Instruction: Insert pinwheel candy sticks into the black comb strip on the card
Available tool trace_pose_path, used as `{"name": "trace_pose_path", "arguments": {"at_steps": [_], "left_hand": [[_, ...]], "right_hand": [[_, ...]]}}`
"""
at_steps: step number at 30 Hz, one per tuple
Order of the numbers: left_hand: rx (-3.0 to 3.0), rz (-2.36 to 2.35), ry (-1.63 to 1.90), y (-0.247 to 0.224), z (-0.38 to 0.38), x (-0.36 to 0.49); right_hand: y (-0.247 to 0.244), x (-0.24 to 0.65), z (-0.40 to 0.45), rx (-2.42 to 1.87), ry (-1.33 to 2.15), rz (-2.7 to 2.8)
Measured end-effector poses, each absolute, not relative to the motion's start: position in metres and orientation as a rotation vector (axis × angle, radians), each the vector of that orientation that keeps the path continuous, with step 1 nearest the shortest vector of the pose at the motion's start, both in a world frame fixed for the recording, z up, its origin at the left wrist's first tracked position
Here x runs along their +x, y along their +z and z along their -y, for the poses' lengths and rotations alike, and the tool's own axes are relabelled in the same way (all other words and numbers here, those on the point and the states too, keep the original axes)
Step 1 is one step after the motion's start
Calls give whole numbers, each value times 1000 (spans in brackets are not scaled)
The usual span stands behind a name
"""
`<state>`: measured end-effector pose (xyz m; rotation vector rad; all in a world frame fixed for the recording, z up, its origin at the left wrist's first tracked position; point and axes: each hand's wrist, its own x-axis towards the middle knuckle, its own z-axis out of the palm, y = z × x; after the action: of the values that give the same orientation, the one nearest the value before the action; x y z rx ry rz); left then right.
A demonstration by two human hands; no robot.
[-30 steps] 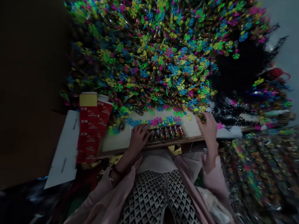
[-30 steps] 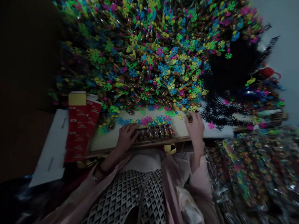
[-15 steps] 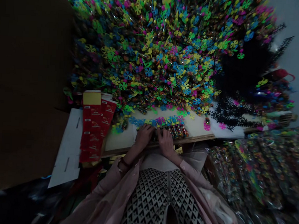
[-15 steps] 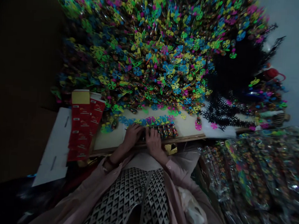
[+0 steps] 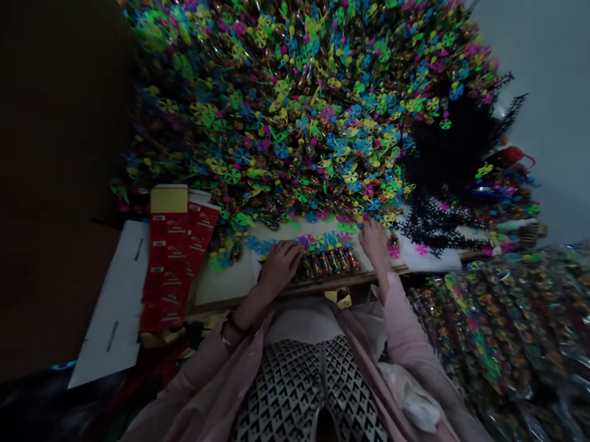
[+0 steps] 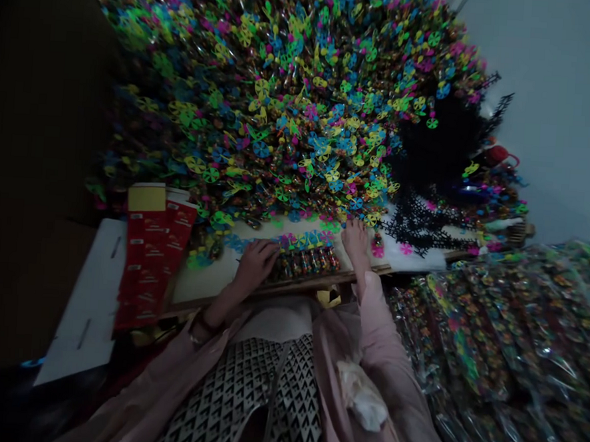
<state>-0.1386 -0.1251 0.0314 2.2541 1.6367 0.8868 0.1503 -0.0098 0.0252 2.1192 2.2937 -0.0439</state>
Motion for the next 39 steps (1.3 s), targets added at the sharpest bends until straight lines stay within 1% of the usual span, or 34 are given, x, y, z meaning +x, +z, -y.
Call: {"name": "trace_pose_path", "arguments": {"at_steps": [3, 5, 6, 7, 9, 11, 13, 15, 18, 22, 26, 29, 32, 34, 36, 38, 39], "left_hand": [[2222, -1652, 968, 36, 123, -138], [2168, -1674, 1084, 40, 126, -140], [2142, -1675, 1141, 42, 129, -142], [2128, -1662, 1179, 43, 133, -142], [2146, -1593, 1176, 44, 143, -141], [2176, -1499, 1107, 39, 158, -137], [2142, -1462, 1076, 28, 173, -131], [2054, -1507, 1091, 13, 186, -125], [1942, -1652, 1067, -5, 194, -120], [1898, -1788, 948, -9, 188, -117], [1944, -1849, 906, -7, 187, -115], [2007, -1855, 863, -13, 191, -115], [2046, -1863, 790, -19, 190, -116], [2054, -1883, 783, -19, 188, -118], [2047, -1883, 801, -15, 185, -121], [2048, -1847, 801, -8, 184, -125], [2050, -1825, 799, -3, 184, -127]], "right_hand": [[43, 160, 20, 2151, -15, -2402], [69, 164, 35, 2131, -15, -2592], [85, 163, 44, 2066, -74, -2720], [101, 158, 52, 1952, -195, -2850], [127, 140, 64, 1607, -574, -3031], [138, 112, 66, 1215, -947, -3060], [130, 82, 54, 871, -1209, -2987], [107, 54, 31, 635, -1403, -2857], [67, 21, -8, 521, -1544, -2631], [35, -10, -35, 549, -1521, -2533], [23, -21, -29, 536, -1548, -2531], [17, -18, -17, 628, -1580, -2567], [12, -13, -2, 698, -1481, -2750], [12, -6, 8, 789, -1313, -2934], [13, 7, 15, 1101, -1087, -3066], [15, 27, 16, 1658, -809, -3020], [16, 39, 14, 1941, -658, -2904]]}}
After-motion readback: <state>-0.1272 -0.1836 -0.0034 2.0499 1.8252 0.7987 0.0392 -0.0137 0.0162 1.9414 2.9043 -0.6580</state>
